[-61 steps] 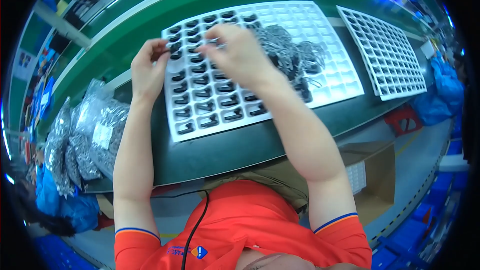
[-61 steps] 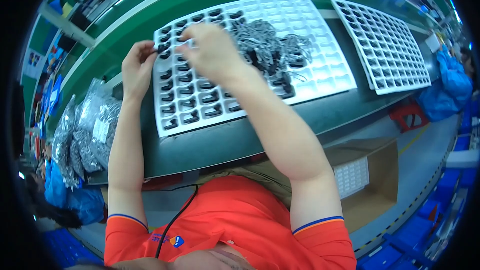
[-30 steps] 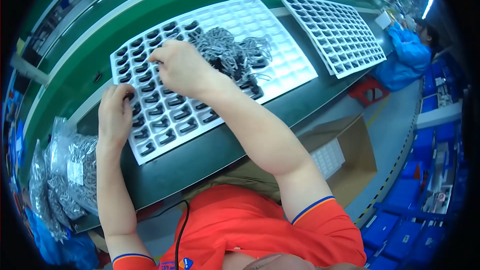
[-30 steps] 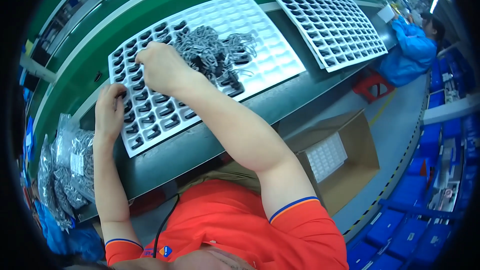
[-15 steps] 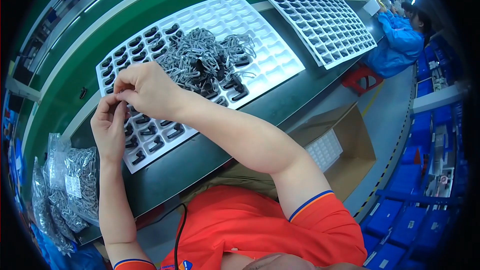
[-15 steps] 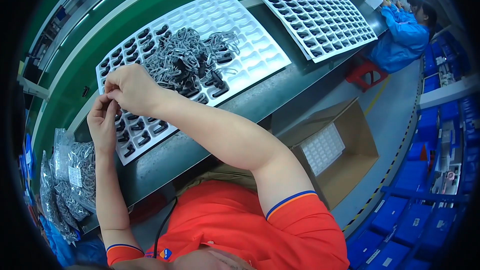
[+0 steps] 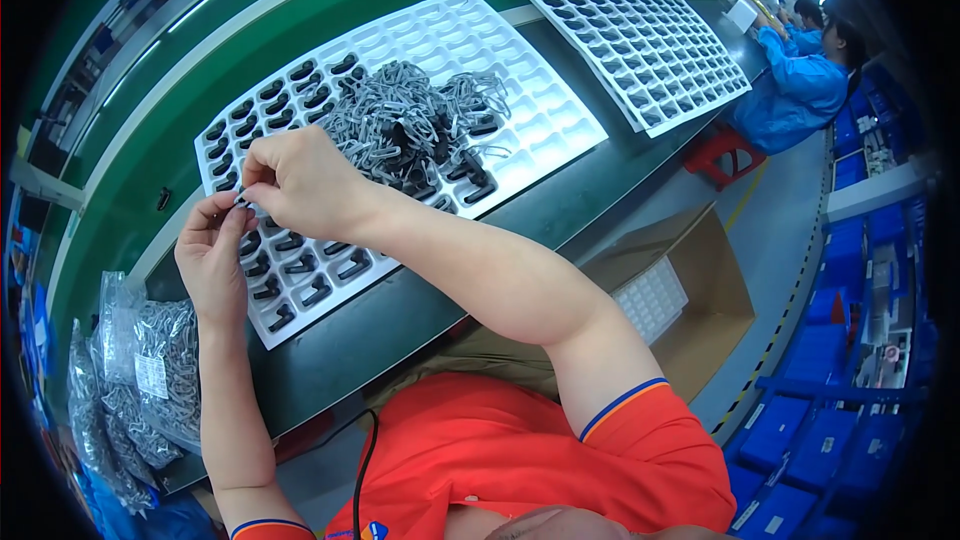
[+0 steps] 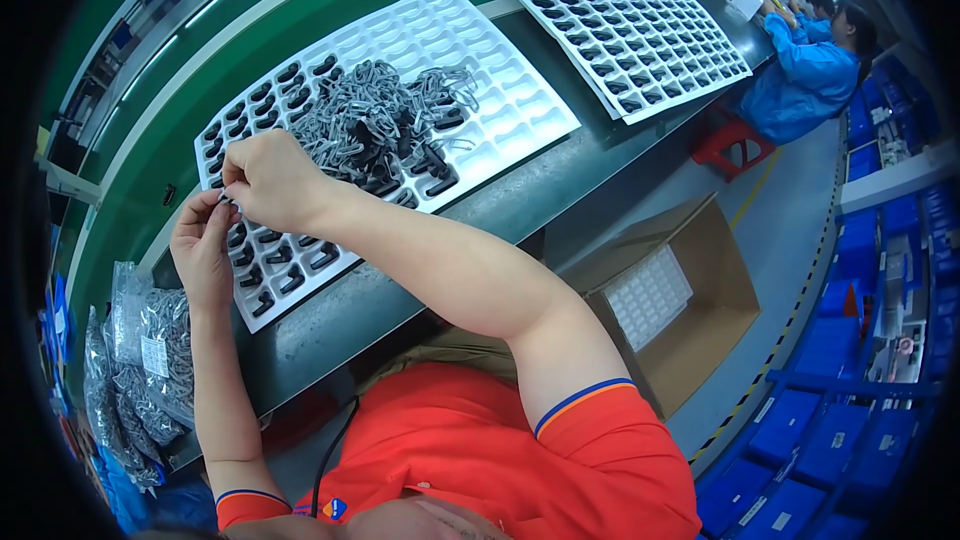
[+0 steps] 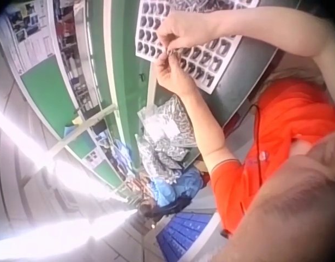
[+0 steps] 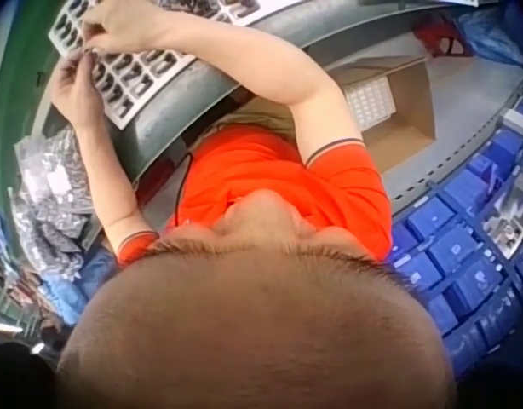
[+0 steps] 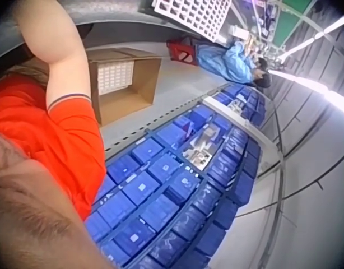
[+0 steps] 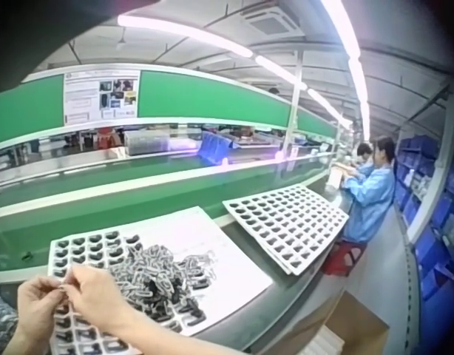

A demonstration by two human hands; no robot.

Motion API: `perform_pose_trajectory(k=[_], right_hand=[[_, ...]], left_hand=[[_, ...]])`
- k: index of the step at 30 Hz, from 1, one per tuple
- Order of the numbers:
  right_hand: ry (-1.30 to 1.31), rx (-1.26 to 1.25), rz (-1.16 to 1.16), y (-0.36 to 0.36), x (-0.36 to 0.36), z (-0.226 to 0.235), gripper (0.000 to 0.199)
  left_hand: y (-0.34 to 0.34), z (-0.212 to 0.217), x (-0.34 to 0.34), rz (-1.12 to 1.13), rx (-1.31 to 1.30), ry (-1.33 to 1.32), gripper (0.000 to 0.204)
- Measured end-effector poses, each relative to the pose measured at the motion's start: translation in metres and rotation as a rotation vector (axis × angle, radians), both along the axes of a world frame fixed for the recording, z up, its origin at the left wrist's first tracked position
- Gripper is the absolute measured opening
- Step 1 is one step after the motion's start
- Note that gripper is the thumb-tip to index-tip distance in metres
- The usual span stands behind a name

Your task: The person assembles components by hand, attaching small grey pieces onto black plastic parts and placing each assembled part into slots of a plastic tray.

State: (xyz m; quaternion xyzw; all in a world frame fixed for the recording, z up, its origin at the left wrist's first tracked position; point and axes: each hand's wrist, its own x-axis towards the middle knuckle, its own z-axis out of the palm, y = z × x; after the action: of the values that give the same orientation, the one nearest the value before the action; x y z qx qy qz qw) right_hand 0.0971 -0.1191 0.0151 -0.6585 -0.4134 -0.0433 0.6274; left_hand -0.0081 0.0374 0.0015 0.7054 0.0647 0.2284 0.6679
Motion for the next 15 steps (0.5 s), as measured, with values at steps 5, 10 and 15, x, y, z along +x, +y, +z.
perform_pose_trajectory(k=[5, 10, 15], right_hand=[[-0.08, -0.015, -0.005, 0.0028, -0.0002, -0.0061, 0.006], [-0.103, -0.016, -0.018, 0.0039, 0.0008, -0.0076, 0.006], [-0.129, -0.032, -0.03, 0.0031, 0.0015, -0.0086, 0.005]], left_hand=[[-0.004, 0.0013, -0.0006, -0.079, -0.013, 0.009, 0.023], [-0.0037, 0.0003, 0.0004, -0.054, -0.019, -0.011, 0.023], [-0.0024, -0.0012, -0.0002, -0.046, 0.02, -0.014, 0.021]])
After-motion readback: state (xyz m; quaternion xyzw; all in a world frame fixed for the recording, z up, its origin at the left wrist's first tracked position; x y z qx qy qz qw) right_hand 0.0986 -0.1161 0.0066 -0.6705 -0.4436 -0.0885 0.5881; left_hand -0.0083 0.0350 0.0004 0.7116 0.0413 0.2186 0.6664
